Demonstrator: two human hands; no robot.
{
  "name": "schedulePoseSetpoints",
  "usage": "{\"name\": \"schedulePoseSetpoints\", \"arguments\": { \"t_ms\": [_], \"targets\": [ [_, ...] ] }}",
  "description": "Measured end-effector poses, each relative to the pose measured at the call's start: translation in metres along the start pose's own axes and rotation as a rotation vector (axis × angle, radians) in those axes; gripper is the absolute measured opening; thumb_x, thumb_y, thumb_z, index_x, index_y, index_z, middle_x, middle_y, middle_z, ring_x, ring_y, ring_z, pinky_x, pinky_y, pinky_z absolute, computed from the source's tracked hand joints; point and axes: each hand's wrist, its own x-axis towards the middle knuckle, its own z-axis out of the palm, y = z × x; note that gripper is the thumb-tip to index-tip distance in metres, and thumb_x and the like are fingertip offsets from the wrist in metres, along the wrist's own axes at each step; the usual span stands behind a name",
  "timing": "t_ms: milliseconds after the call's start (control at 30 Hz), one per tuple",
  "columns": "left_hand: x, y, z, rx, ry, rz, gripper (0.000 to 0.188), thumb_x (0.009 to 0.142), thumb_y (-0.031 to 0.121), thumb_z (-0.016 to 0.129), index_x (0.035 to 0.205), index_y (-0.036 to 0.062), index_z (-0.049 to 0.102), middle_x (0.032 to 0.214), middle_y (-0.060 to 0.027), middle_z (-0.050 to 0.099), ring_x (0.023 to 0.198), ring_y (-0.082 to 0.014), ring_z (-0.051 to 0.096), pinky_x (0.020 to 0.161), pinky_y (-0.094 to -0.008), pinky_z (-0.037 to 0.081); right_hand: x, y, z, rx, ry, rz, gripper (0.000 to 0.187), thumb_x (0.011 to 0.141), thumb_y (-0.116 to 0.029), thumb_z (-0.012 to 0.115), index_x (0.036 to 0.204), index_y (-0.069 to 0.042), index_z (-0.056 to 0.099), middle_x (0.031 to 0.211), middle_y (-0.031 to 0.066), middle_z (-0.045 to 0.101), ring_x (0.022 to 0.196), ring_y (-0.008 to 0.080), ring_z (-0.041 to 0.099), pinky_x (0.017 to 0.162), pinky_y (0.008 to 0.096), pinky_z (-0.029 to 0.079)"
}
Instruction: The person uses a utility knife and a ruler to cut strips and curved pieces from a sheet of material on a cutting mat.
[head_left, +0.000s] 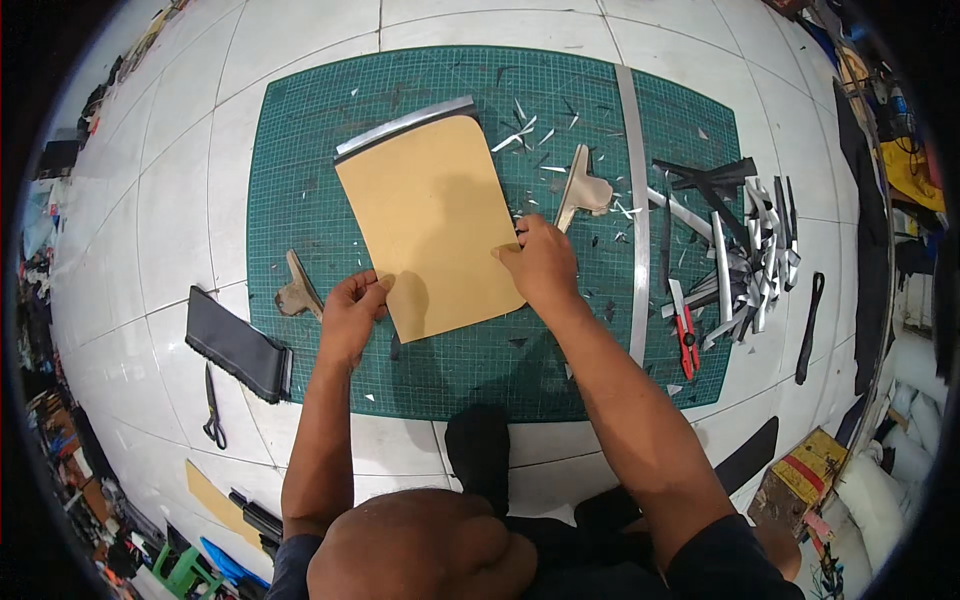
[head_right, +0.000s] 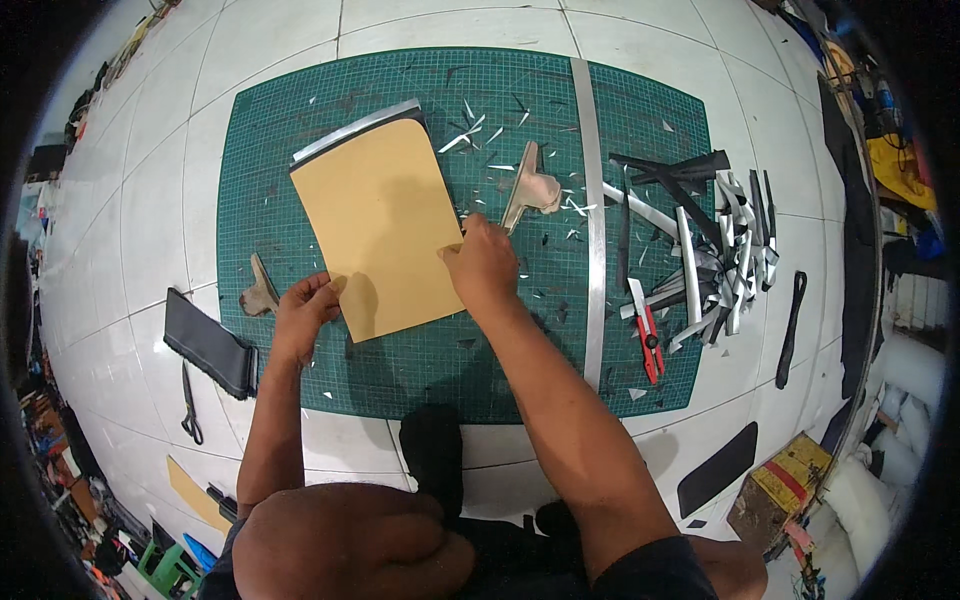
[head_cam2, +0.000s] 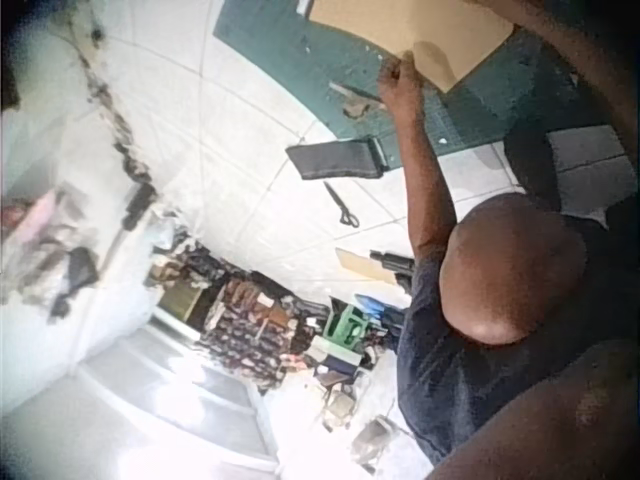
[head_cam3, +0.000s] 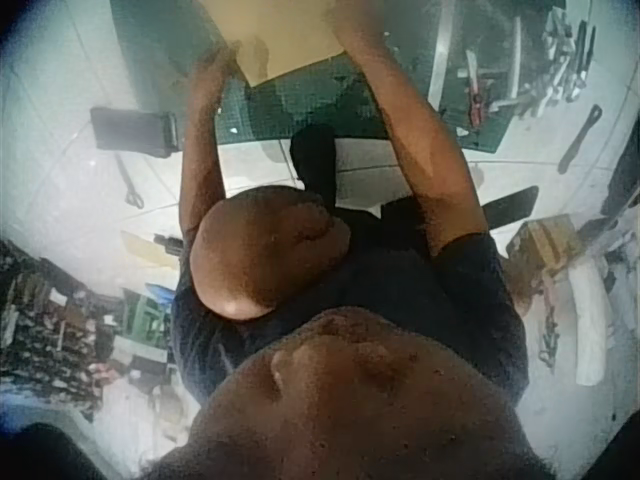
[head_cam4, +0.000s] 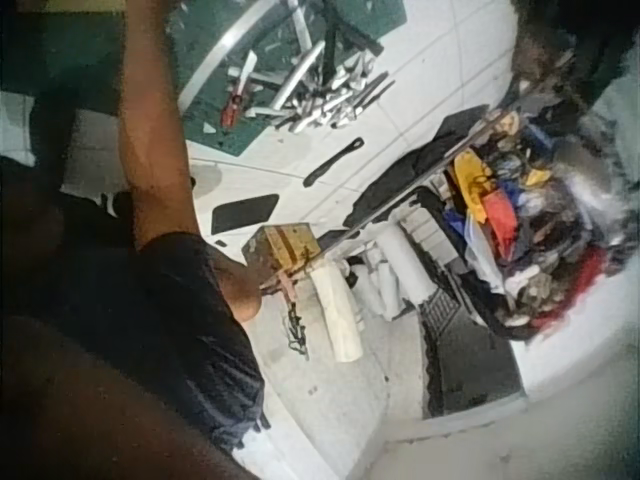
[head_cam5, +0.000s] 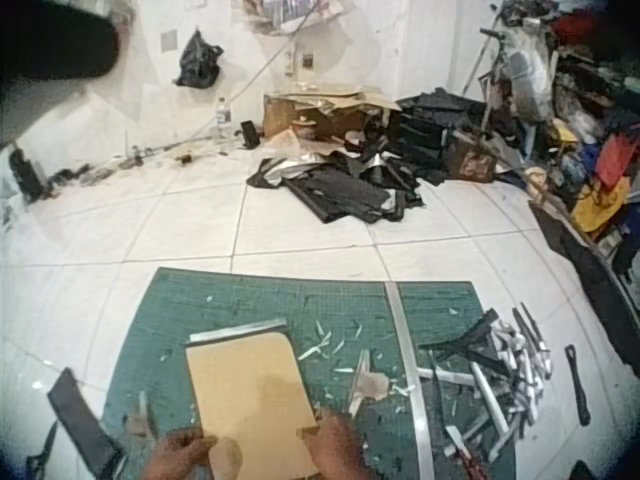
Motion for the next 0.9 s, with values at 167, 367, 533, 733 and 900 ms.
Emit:
{"name": "schedulePoseSetpoints", "arguments": {
  "t_ms": [167,367,533,733,900],
  "targets": [
    [0.002,-0.004,-0.004,-0.001,-0.001,0.003,0.03,0.093,0.016,0.064,0.113,-0.0062,0.063,0.096,-0.0055,0.068,0.081,-0.0091,0.061,0.07,-0.0219,0.048,0.006,0.006,0.0,-0.001,-0.04,-0.07,0.041,0.071,-0.016,0.081,0.103,0.003,0.063,0.09,0.0162,0.07,0.085,0.0307,0.069,0.075,0.0383,0.054],
    [0.004,-0.009,-0.005,0.076,0.011,0.001,0.033,0.091,0.015,0.065,0.117,-0.0042,0.061,0.101,-0.0044,0.066,0.084,-0.0092,0.061,0.073,-0.0236,0.05,0.008,0.002,-0.01,-0.032,-0.084,-0.086,0.038,0.072,-0.016,0.081,0.101,0.0,0.064,0.09,0.0146,0.07,0.085,0.0297,0.069,0.075,0.0383,0.054],
    [0.005,-0.013,-0.001,0.226,0.034,0.106,0.031,0.088,0.012,0.068,0.113,-0.007,0.063,0.094,-0.0032,0.067,0.077,-0.0092,0.061,0.071,-0.0231,0.05,0.009,0.002,-0.01,-0.029,-0.087,-0.086,0.034,0.073,-0.016,0.08,0.098,0.0,0.064,0.091,0.015,0.07,0.086,0.0299,0.069,0.075,0.0388,0.054],
    [0.005,-0.014,0.01,0.449,0.215,0.254,0.03,0.081,0.007,0.073,0.105,-0.0074,0.064,0.084,-0.0096,0.069,0.075,-0.0143,0.065,0.069,-0.0271,0.053,0.009,0.008,-0.005,-0.047,-0.067,-0.15,0.031,0.074,-0.014,0.079,0.097,0.0,0.063,0.092,0.0166,0.069,0.088,0.0323,0.069,0.075,0.0403,0.054],
    [0.006,-0.012,0.015,0.595,0.256,0.257,0.03,0.081,0.008,0.073,0.104,-0.0069,0.06,0.087,-0.0111,0.069,0.078,-0.017,0.066,0.071,-0.0293,0.054,0.009,0.007,-0.005,-0.081,-0.066,-0.149,0.03,0.075,-0.013,0.078,0.098,0.0,0.062,0.091,0.0174,0.069,0.087,0.034,0.068,0.075,0.0421,0.054]
  ]
}}
